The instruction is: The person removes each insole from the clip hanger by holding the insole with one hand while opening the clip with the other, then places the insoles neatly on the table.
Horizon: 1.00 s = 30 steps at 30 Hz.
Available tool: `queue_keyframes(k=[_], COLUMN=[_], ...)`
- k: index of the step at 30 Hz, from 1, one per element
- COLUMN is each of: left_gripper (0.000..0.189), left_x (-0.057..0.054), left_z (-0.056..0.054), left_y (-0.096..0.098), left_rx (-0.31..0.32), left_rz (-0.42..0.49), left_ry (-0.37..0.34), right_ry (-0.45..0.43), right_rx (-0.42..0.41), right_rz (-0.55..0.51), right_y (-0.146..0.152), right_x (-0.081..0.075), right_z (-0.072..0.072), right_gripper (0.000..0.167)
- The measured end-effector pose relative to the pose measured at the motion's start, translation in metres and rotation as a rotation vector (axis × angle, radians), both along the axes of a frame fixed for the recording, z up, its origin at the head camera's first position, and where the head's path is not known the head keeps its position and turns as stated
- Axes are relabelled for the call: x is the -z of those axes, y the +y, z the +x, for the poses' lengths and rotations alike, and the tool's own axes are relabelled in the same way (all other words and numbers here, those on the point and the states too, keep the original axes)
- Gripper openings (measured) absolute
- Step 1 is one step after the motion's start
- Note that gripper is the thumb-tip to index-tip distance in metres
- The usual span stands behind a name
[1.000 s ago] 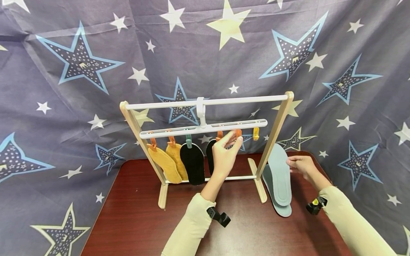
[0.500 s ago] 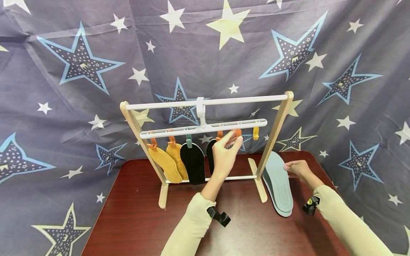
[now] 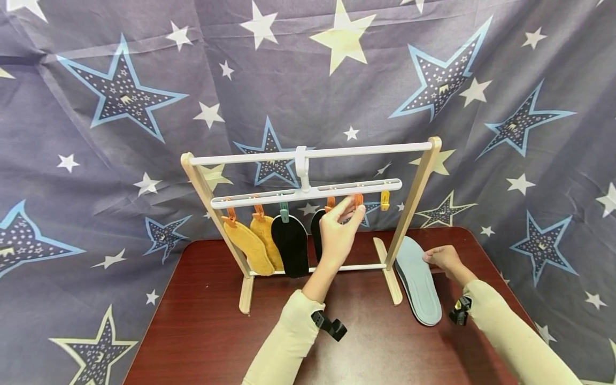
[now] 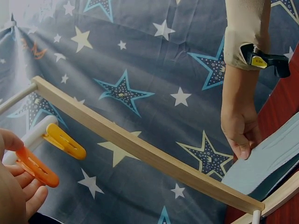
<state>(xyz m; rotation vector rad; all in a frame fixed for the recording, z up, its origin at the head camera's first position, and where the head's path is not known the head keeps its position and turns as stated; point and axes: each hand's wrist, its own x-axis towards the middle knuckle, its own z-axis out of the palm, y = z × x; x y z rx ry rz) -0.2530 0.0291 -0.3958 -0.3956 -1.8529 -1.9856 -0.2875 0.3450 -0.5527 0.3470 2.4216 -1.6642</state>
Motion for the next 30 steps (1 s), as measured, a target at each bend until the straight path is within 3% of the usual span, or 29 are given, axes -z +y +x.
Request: queue_keyframes(k=[17, 30], left_gripper=[0.038, 0.039], left_x=[0.0, -0.005], left_z=[0.0, 0.004], left_y=[0.0, 0.001], left_rx=[-0.007, 0.007], left_rz=[-0.014, 0.015], left_ry=[0.004, -0.038], right_ry=[0.029, 0.027], right_rx=[0.022, 0.014], right_rz=[0.134, 0.183], right_y=[-0.002, -0.006], right_x=[0.014, 0.019], right_z=[0.0, 0.002], right_gripper=[0.026, 0.025])
